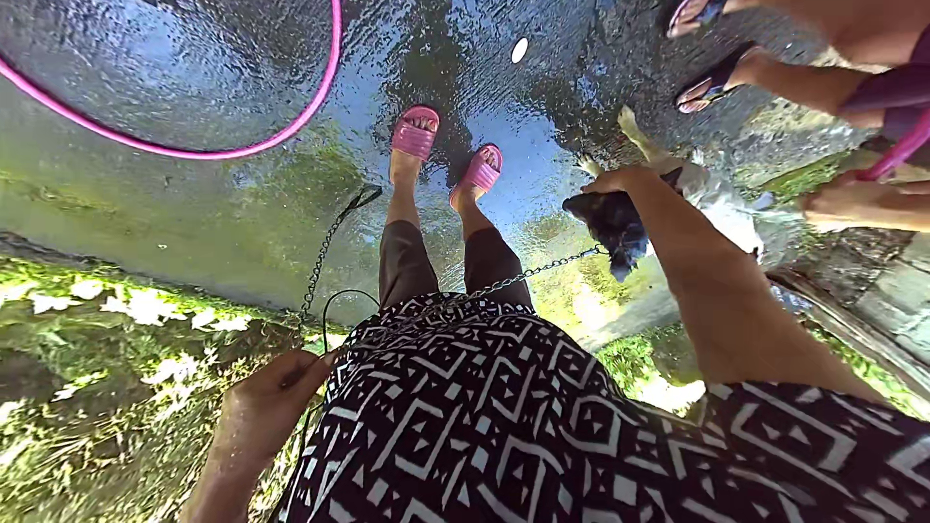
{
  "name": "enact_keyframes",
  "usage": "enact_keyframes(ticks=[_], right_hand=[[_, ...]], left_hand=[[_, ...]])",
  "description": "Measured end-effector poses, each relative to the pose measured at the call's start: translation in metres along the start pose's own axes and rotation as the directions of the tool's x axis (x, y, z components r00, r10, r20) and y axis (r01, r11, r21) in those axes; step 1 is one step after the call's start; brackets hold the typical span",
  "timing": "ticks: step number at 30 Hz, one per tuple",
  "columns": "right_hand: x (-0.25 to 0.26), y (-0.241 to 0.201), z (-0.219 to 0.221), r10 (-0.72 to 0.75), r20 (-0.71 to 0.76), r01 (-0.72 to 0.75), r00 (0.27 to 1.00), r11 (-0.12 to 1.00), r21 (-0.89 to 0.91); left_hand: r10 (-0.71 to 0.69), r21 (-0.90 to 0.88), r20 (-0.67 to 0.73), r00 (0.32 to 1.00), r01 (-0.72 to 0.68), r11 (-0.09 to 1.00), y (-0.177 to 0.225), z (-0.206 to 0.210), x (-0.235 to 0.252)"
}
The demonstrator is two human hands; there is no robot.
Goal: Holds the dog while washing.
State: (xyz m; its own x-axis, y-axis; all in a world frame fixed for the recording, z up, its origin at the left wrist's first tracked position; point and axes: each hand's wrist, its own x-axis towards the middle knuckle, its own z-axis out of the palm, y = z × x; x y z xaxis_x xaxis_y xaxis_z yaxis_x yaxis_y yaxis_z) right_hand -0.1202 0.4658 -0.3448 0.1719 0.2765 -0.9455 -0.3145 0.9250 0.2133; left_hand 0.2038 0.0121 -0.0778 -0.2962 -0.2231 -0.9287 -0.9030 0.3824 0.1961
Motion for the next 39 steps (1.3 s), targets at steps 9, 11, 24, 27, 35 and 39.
enact_keyframes(ticks=[9, 11, 24, 27, 35, 39], right_hand=[[-0.01, 0.011, 0.018, -0.362, 0.101, 0.367, 0.927, 0.93, -0.03], [-0.01, 0.016, 0.024, -0.4, 0.09, 0.402, 0.912, 0.916, 0.004], [0.002, 0.006, 0.04, -0.277, 0.324, 0.231, 0.905, 0.957, 0.174], [0.008, 0.015, 0.045, -0.36, 0.27, 0.304, 0.893, 0.925, 0.228], [-0.004, -0.005, 0.045, -0.297, 0.307, 0.325, 0.904, 0.944, -0.045], [-0.006, -0.024, 0.058, -0.275, 0.35, 0.38, 0.896, 0.88, -0.284]], left_hand=[[-0.026, -0.013, 0.036, 0.999, 0.027, 1.0, 0.007, -0.001, 0.01], [-0.059, -0.018, 0.064, 0.996, 0.06, 0.998, 0.01, 0.0, 0.015], [-0.019, -0.064, 0.089, 0.996, 0.024, 0.998, 0.009, 0.016, 0.034], [-0.036, -0.05, 0.105, 0.994, 0.042, 0.998, 0.01, 0.017, 0.035], [-0.031, -0.1, 0.121, 0.992, 0.043, 0.994, 0.013, 0.022, 0.038], [-0.028, -0.098, 0.144, 0.989, 0.043, 0.994, 0.017, 0.024, 0.037]])
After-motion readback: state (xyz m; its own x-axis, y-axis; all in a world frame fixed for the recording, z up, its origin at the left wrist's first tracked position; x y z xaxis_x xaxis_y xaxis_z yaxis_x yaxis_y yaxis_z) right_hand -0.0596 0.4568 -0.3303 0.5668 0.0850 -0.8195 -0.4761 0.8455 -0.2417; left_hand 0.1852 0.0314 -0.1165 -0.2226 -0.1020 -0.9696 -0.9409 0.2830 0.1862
